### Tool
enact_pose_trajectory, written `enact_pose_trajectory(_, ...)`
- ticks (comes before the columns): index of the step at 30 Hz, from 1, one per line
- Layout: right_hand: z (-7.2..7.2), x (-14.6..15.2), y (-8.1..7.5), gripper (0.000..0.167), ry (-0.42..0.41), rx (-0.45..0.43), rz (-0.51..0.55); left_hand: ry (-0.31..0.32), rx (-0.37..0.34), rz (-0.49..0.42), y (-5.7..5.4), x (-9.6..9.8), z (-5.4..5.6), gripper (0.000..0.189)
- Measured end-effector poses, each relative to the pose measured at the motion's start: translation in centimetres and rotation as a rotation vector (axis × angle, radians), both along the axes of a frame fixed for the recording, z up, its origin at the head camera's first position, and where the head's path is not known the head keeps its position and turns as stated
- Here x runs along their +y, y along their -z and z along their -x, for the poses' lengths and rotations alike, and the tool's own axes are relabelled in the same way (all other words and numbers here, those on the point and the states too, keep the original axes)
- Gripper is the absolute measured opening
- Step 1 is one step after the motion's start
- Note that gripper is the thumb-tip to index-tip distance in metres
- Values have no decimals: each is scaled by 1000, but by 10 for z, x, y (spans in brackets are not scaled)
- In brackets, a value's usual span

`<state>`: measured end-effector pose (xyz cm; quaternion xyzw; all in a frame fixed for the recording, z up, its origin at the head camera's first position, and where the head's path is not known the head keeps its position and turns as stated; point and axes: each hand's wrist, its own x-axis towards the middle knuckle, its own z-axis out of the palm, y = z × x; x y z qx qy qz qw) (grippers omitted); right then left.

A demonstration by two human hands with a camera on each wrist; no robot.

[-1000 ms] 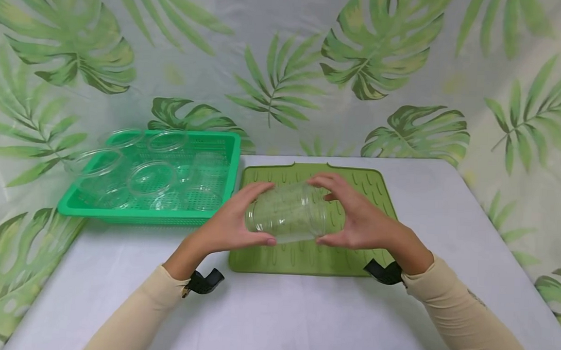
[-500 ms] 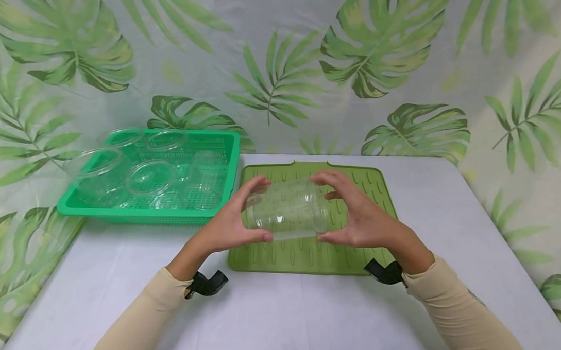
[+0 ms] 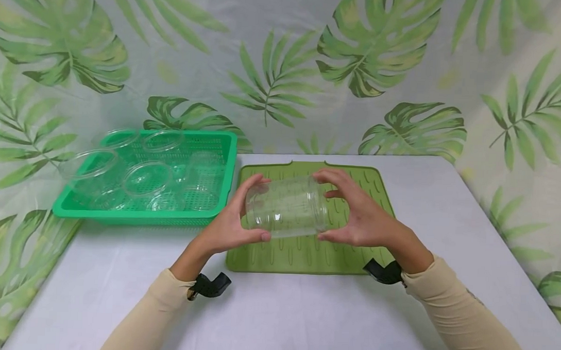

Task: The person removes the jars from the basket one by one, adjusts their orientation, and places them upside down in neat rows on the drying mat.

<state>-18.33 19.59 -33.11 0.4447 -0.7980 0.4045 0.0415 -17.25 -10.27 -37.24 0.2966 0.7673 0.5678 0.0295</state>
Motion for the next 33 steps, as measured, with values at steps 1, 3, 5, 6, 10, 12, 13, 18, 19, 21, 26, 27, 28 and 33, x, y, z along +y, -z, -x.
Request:
enact_pose_trajectory(1,0,0,0,106,1,1,0,4,4,-7,1,0,0,112)
enact_pose_trajectory(3,-1,-1,0,106,6,3,-2,8,8,-22,1,0,-1,114)
enact_pose_trajectory(5,-1,-1,0,106,7,2,1,20,5,-48,1,0,-1,115)
enact_pose_trajectory(6,-1,-1,0,106,6,1,4,24,4,-62,1,1,-1,115)
enact_pose_trajectory(10,-1,-2,1,105,-4,-1,24,31,10,-107,0,3,0,115)
enact_pose_trajectory(12,-1,-2,2,105,-8,0,33,23,17,-115,-1,3,0,113)
enact_pose_trajectory(13,-1,-2,2,105,-8,-1,36,20,19,-117,-1,3,0,113)
enact_pose_trajectory(18,-2,-2,5,106,2,-8,50,2,23,-98,-1,1,0,113)
enact_pose_trajectory(19,-2,-2,6,106,5,-7,52,2,22,-91,-2,1,0,114)
enact_pose_trajectory(21,-2,-2,8,107,11,-12,60,-1,19,-70,-3,-1,-1,116)
enact_pose_trajectory(26,-1,-2,15,108,13,-15,93,-5,27,-27,-8,-3,-3,117)
enact_pose_trajectory(27,0,-2,17,108,12,-13,101,-9,31,-19,-9,-3,-3,117)
enact_pose_trajectory(28,0,-2,19,109,11,-17,110,-15,34,-11,-10,-3,-3,117)
enact_pose_trajectory(33,-1,-3,30,109,22,-46,145,-35,38,31,-18,-3,-2,108)
